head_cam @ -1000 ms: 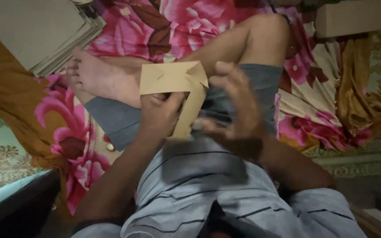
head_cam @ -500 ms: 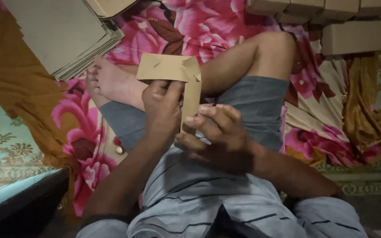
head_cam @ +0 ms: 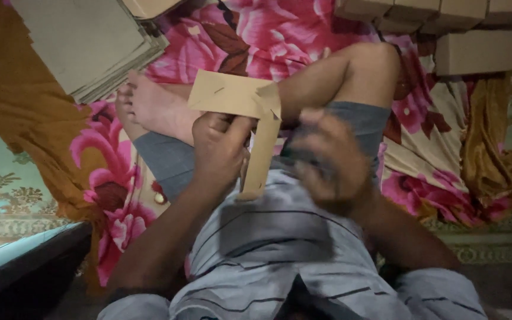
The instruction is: Folding a flat cardboard sheet into a small rectangular box by hand.
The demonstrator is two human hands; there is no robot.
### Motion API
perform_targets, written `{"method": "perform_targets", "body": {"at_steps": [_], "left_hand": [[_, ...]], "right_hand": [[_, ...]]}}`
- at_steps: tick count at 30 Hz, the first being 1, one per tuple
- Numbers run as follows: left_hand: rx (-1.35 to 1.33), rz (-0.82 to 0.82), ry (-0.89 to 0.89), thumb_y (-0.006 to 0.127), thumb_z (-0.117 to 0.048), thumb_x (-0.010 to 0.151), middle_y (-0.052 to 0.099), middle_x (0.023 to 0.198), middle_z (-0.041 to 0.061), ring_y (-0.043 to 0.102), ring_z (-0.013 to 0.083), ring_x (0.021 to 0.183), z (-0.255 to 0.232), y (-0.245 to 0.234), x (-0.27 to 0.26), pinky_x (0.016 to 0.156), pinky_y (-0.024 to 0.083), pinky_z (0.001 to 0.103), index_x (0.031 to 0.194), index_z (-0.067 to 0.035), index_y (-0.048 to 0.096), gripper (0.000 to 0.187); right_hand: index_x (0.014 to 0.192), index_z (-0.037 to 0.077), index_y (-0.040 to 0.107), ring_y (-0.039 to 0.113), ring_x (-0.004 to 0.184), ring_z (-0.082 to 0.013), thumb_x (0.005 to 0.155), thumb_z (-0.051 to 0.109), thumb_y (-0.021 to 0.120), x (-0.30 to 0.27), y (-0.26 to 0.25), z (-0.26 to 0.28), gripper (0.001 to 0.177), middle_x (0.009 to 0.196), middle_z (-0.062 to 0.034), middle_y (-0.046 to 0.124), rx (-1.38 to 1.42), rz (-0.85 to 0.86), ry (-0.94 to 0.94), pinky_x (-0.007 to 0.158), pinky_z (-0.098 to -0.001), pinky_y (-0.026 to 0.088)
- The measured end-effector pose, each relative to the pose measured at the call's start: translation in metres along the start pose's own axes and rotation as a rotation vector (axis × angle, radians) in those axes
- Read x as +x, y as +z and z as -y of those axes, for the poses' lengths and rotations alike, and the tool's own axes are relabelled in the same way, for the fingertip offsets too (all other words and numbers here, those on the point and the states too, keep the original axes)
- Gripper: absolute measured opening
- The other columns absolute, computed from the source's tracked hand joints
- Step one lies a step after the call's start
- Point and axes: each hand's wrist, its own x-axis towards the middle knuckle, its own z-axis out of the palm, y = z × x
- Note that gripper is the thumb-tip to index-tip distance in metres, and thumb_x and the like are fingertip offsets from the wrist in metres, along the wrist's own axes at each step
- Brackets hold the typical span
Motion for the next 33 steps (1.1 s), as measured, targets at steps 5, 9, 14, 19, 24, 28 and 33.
{"method": "perform_targets", "body": {"at_steps": [5, 9, 14, 19, 24, 28, 33], "left_hand": [[0.061, 0.245, 0.122, 0.072, 0.005, 0.083, 0.061, 0.061, 0.01, 0.054, 0.0125, 0.067, -0.007, -0.002, -0.005, 0.062, 0.053, 0.033, 0.075, 0.002, 0.07, 0.009], [0.395, 0.399, 0.282, 0.063, -0.004, 0.094, 0.075, 0.109, 0.006, 0.07, 0.0177, 0.106, 0.015, -0.014, -0.01, 0.1, 0.054, 0.035, 0.103, -0.004, 0.074, 0.015], [0.154, 0.38, 0.138, 0.063, 0.0, 0.096, 0.061, 0.085, -0.007, 0.056, 0.0033, 0.08, 0.026, -0.008, -0.019, 0.072, 0.05, 0.021, 0.083, -0.008, 0.066, 0.016], [0.278, 0.541, 0.319, 0.063, -0.001, 0.098, 0.072, 0.108, 0.006, 0.069, 0.0191, 0.104, 0.018, -0.015, -0.011, 0.096, 0.056, 0.034, 0.105, -0.001, 0.072, 0.011], [0.269, 0.601, 0.423, 0.059, -0.001, 0.098, 0.073, 0.1, 0.007, 0.07, 0.0205, 0.098, 0.027, -0.019, -0.007, 0.093, 0.056, 0.037, 0.1, -0.001, 0.072, 0.013], [0.284, 0.619, 0.338, 0.063, -0.007, 0.099, 0.074, 0.111, 0.007, 0.071, 0.0204, 0.107, 0.042, -0.025, -0.008, 0.098, 0.057, 0.036, 0.108, -0.002, 0.073, 0.014], [0.284, 0.599, 0.209, 0.062, -0.008, 0.097, 0.075, 0.114, 0.006, 0.069, 0.0179, 0.114, 0.046, -0.027, -0.012, 0.104, 0.055, 0.035, 0.113, -0.003, 0.073, 0.02]], "right_hand": [[0.131, -0.005, 0.062, 0.059, 0.128, -0.0528, 0.099, 0.014, 0.071, 0.038, -0.031, -0.014, 0.038, 0.138, -0.0272, 0.058, 0.113, 0.048, 0.172, 0.1, -0.0551, 0.051], [0.124, -0.005, 0.062, 0.051, 0.14, -0.037, 0.099, 0.01, 0.071, 0.05, -0.038, -0.01, 0.03, 0.14, -0.0274, 0.055, 0.249, 0.248, 0.191, 0.121, -0.0474, 0.04], [0.103, 0.0, 0.065, 0.058, 0.134, -0.0382, 0.098, 0.01, 0.071, 0.053, -0.035, -0.011, 0.013, 0.138, -0.0299, 0.058, 0.292, 0.291, 0.213, 0.113, -0.0436, 0.045], [0.101, -0.003, 0.064, 0.058, 0.134, -0.0379, 0.1, 0.007, 0.067, 0.057, -0.04, -0.008, 0.01, 0.14, -0.0273, 0.058, 0.306, 0.343, 0.199, 0.115, -0.0461, 0.046], [0.102, -0.001, 0.065, 0.051, 0.14, -0.039, 0.101, 0.01, 0.063, 0.059, -0.045, 0.0, 0.011, 0.145, -0.0244, 0.055, 0.288, 0.395, 0.28, 0.121, -0.0505, 0.038], [0.099, -0.002, 0.062, 0.055, 0.135, -0.0384, 0.102, 0.005, 0.061, 0.056, -0.042, 0.0, 0.008, 0.141, -0.0256, 0.056, 0.347, 0.374, 0.24, 0.118, -0.0495, 0.041], [0.096, -0.002, 0.062, 0.061, 0.129, -0.0338, 0.101, 0.001, 0.063, 0.044, -0.028, 0.0, 0.006, 0.135, -0.0255, 0.059, 0.337, 0.285, 0.319, 0.111, -0.0421, 0.047]]}}
